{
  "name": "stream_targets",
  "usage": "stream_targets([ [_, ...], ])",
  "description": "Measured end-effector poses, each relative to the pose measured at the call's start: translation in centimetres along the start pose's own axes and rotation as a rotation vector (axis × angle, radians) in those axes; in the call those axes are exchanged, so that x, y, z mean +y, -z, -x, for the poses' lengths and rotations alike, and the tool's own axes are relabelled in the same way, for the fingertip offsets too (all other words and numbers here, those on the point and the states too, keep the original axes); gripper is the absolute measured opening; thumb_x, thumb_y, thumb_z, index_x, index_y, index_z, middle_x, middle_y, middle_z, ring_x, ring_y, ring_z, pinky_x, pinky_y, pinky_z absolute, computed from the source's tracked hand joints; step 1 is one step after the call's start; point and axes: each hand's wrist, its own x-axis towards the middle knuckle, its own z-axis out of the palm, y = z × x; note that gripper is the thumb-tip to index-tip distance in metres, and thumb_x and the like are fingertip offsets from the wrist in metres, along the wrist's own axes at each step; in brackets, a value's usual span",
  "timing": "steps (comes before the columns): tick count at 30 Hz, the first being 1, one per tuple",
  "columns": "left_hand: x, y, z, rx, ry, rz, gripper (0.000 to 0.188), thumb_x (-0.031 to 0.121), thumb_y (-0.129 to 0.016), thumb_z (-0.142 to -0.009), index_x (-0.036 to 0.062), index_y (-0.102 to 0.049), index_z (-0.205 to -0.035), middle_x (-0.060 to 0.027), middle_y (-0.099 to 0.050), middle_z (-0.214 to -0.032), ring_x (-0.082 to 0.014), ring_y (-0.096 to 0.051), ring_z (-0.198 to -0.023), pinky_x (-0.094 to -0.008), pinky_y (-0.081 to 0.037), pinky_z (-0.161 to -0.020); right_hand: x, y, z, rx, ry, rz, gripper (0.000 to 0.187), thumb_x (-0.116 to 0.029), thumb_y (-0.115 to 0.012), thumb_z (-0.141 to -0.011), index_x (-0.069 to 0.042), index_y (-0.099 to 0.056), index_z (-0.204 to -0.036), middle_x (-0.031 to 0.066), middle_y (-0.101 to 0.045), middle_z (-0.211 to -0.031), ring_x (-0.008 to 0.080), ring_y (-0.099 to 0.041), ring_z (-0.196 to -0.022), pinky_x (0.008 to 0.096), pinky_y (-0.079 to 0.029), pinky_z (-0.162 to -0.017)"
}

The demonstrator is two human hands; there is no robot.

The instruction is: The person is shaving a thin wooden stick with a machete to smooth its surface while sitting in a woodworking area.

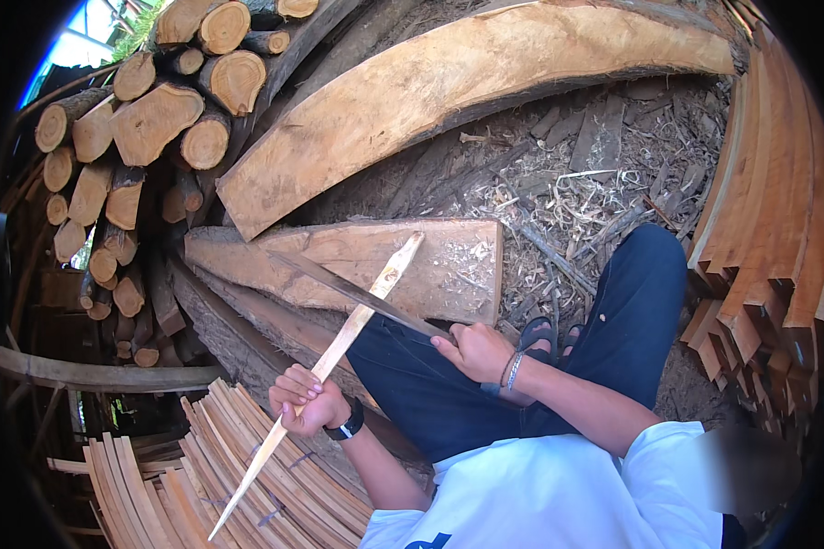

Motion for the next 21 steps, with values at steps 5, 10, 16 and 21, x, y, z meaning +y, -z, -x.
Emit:
stream_targets([
  [5,0.5,0.8,0.0,0.002,0.033,0.047,0.028,0.020,-0.048,-0.077,0.0119,-0.033,-0.056,-0.0033,-0.036,-0.047,-0.0132,-0.035,-0.038,-0.0247,-0.029,-0.044,2.4,0.3,-1.1,-0.035,-0.096,0.078,0.071,-0.051,-0.041,-0.100,0.008,-0.065,-0.068,0.0310,-0.061,-0.064,0.0472,-0.066,-0.070,0.0524,-0.053,-0.067],
  [10,0.2,0.3,-0.1,0.011,0.020,0.015,0.027,0.021,-0.046,-0.077,0.0119,-0.032,-0.056,-0.0033,-0.035,-0.047,-0.0134,-0.035,-0.038,-0.0246,-0.028,-0.043,-1.9,1.1,1.1,0.022,0.096,-0.064,0.065,-0.048,-0.043,-0.101,0.007,-0.065,-0.074,0.0305,-0.060,-0.063,0.0473,-0.064,-0.067,0.0531,-0.052,-0.067],
  [16,-0.4,-0.2,-0.5,0.048,0.004,0.020,0.027,0.021,-0.046,-0.078,0.0116,-0.031,-0.057,-0.0037,-0.035,-0.048,-0.0135,-0.034,-0.038,-0.0248,-0.029,-0.044,7.9,-0.3,-1.3,0.034,-0.245,-0.006,0.064,-0.046,-0.044,-0.100,0.009,-0.058,-0.071,0.0298,-0.059,-0.062,0.0478,-0.063,-0.066,0.0526,-0.051,-0.066],
  [21,-0.2,0.7,-0.2,0.071,0.009,-0.004,0.028,0.022,-0.047,-0.078,0.0115,-0.032,-0.057,-0.0028,-0.032,-0.046,-0.0135,-0.033,-0.037,-0.0256,-0.028,-0.043,2.1,3.0,-0.4,0.100,-0.039,-0.095,0.058,-0.044,-0.048,-0.100,0.008,-0.058,-0.076,0.0285,-0.057,-0.058,0.0465,-0.062,-0.062,0.0512,-0.049,-0.060],
])
